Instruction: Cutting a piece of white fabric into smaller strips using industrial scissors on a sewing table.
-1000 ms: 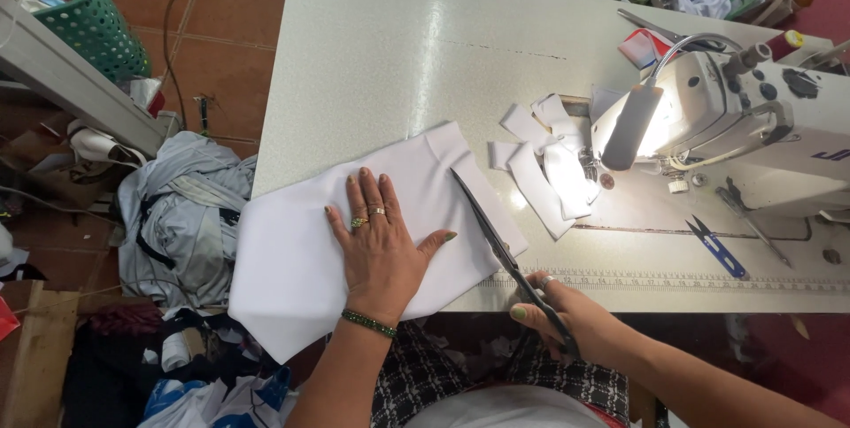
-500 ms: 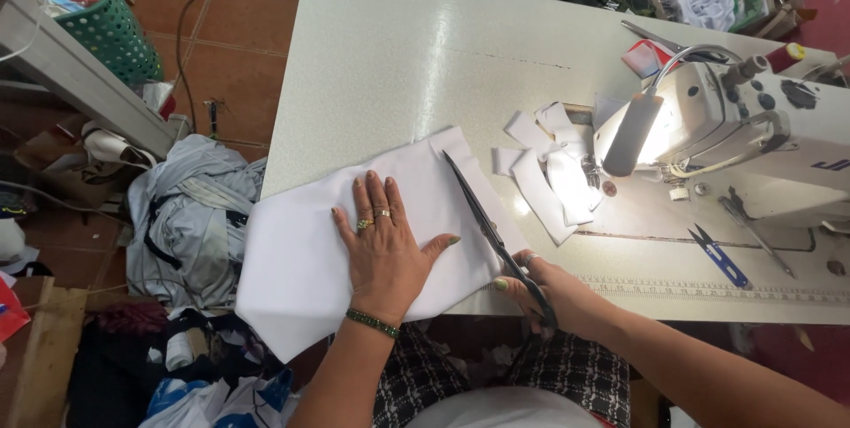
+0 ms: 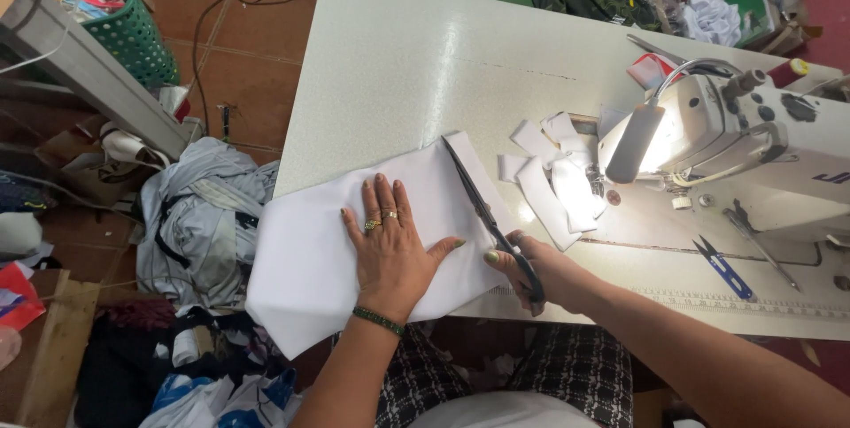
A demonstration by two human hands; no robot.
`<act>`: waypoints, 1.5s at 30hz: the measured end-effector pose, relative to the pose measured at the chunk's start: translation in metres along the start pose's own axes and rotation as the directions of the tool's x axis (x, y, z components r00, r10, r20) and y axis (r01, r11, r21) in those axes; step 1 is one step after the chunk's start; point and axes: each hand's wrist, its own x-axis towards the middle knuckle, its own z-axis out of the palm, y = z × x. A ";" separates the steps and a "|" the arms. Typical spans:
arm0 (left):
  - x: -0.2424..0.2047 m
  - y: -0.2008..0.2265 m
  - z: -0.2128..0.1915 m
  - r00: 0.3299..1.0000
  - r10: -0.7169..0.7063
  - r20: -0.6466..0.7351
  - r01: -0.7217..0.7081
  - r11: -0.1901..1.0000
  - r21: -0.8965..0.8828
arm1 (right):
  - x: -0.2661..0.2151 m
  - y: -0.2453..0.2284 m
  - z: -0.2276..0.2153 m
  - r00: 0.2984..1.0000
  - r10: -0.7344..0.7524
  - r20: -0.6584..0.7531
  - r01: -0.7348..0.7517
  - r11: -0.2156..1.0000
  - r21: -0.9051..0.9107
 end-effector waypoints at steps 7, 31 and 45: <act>0.001 0.000 -0.004 0.998 -0.007 0.059 0.008 1.000 -0.013 | 0.005 -0.017 -0.013 0.995 -0.030 0.094 0.024 0.998 0.057; 0.058 0.048 -0.031 0.957 -0.091 0.275 0.106 0.994 -0.040 | -0.044 0.091 -0.025 0.807 -0.437 0.397 0.263 0.868 0.420; 0.117 0.119 0.056 0.800 0.584 0.137 -0.532 0.796 -0.290 | -0.041 0.094 -0.033 0.758 -0.477 0.446 0.274 0.852 0.446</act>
